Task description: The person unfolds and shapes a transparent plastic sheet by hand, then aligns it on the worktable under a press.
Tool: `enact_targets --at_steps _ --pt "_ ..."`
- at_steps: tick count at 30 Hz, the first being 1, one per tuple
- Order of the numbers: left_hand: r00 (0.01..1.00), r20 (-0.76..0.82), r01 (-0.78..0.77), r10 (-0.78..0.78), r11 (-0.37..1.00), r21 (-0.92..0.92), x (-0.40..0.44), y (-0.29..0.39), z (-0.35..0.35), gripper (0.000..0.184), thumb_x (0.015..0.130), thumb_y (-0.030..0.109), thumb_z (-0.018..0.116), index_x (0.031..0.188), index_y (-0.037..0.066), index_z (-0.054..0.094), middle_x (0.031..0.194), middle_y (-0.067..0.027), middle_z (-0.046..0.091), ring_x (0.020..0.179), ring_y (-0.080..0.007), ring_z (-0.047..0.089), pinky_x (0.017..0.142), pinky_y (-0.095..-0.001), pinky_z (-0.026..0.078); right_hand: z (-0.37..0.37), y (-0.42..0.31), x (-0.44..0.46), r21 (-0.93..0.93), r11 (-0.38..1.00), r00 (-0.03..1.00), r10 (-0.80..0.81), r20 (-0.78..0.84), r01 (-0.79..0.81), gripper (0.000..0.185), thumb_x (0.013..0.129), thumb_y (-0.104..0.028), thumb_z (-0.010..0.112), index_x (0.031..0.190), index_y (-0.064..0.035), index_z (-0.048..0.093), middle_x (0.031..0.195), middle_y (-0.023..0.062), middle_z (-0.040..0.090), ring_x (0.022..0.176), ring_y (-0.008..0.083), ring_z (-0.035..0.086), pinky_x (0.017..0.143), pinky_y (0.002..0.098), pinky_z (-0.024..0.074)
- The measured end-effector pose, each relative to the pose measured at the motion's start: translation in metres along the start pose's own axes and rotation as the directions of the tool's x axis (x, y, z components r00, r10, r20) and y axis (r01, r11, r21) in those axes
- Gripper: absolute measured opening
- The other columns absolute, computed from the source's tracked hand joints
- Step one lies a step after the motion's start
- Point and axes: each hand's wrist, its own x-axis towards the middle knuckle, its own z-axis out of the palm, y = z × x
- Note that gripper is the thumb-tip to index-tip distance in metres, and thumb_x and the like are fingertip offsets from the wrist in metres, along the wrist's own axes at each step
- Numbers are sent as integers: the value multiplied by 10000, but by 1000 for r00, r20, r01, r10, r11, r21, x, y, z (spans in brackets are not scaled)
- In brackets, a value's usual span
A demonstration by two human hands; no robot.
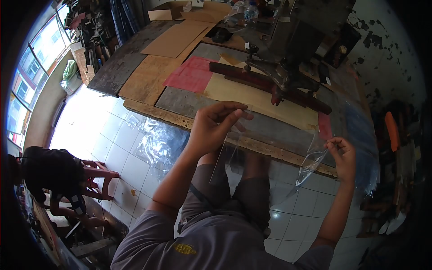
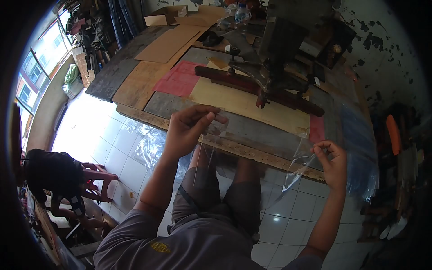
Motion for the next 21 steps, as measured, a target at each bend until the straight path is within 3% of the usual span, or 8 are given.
enact_targets --at_steps 5,9,16,21 --pt "999 3 -40 40 999 -29 -2 -3 4 261 1049 71 582 1226 -114 635 1063 -202 754 1009 -228 742 821 -326 628 -4 -1 -3 17 1000 1000 -15 -13 15 139 963 -155 716 989 -19 716 902 54 742 874 116 663 810 275 458" --pt "999 -18 -49 50 998 49 -3 -1 4 241 1053 74 574 1210 -96 643 1058 -189 756 961 -210 743 798 -322 618 -3 -6 -7 35 999 1000 -6 -5 6 131 963 -141 709 997 -15 703 926 56 730 887 121 665 845 281 467" --pt "974 -171 -112 148 972 205 -4 -31 5 170 1059 84 566 1159 -35 635 1011 -146 756 872 -165 724 775 -298 579 35 32 -26 296 954 993 82 -85 -54 184 1031 -187 660 1023 -5 645 1097 103 710 984 146 687 984 321 486" --pt "935 -293 -90 201 933 350 -9 -73 3 124 1067 78 535 1124 -3 611 952 -116 724 834 -152 695 786 -297 550 95 75 -35 365 902 953 -132 -274 230 174 1068 -187 589 1082 -15 566 1212 172 697 1021 208 715 954 351 524"
